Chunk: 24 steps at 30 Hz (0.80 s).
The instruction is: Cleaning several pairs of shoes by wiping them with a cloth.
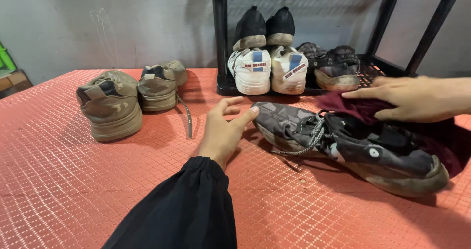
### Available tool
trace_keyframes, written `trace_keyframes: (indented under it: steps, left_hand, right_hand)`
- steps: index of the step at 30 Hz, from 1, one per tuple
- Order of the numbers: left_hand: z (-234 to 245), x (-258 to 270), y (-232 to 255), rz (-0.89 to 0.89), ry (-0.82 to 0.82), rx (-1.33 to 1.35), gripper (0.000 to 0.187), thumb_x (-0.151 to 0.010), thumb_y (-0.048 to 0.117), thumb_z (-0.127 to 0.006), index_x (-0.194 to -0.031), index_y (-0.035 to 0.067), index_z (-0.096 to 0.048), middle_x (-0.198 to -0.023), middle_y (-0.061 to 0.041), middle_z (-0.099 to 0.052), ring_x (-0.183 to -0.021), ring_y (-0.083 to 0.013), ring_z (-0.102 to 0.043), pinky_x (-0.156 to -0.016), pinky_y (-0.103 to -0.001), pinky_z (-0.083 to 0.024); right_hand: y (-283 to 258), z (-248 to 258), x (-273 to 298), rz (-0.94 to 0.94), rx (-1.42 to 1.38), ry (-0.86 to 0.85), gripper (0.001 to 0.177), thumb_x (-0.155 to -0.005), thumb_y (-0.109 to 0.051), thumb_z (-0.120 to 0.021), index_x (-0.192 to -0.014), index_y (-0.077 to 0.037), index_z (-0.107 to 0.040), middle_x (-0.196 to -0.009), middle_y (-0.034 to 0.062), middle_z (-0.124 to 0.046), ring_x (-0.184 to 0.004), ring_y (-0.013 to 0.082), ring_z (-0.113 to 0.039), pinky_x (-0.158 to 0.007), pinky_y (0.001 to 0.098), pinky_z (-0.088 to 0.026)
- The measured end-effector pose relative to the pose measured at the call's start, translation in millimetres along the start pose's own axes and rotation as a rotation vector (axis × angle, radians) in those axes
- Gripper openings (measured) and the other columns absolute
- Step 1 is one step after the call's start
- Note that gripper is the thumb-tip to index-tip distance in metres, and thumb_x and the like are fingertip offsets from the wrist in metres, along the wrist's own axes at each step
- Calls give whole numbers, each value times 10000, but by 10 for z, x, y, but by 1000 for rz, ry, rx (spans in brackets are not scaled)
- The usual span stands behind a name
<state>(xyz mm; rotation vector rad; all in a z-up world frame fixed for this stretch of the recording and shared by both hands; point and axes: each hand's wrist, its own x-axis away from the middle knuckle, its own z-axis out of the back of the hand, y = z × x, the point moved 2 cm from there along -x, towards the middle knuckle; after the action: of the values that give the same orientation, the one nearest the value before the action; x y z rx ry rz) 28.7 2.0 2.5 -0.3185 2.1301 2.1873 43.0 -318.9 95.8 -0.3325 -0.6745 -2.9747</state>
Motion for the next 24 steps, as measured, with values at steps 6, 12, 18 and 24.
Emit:
trace_keyframes:
  steps: [6,12,18,24]
  left_hand:
    - [-159,-187,-260,-23,-185,132,606,-845,224,-763,-1389,83,-537,-1063,-133,-687,-837,-182,-698,-659,-338,-606]
    - [-68,-168,-256,-96,0,-167,393,-795,111,-780,-1136,-17,-633,-892,-87,-717,-800,-137,-693,-704,-285,-567]
    - [176,-344,-453,-213,184,-199,401,-797,85,-687,-1194,43,-727,-844,-57,-682,-741,-134,-624,-668,-308,-526]
    - [508,-271,-382,-66,334,-171,441,-834,55,-699,-1273,80,-707,-834,-37,-669,-745,-118,-633,-698,-299,-534]
  right_hand:
    - [374,-458,-411,113,-778,76,423,-904,-149,-760,-1319,-214,-702,-1257,28,-712,-1108,128,-671,-979,299,-574]
    - [242,-692,-162,-201,-1112,545,312,-904,-161,-768,-1209,-100,-780,-980,120,-752,-809,186,-644,-732,359,-540]
    - [102,-1017,-129,76,-874,960,223,-936,-202,-749,-1071,-25,-736,-901,83,-734,-800,170,-666,-718,324,-534]
    - [-3,-840,-209,94,-646,779,308,-931,-305,-736,-1082,-37,-751,-863,93,-747,-754,188,-711,-734,332,-554]
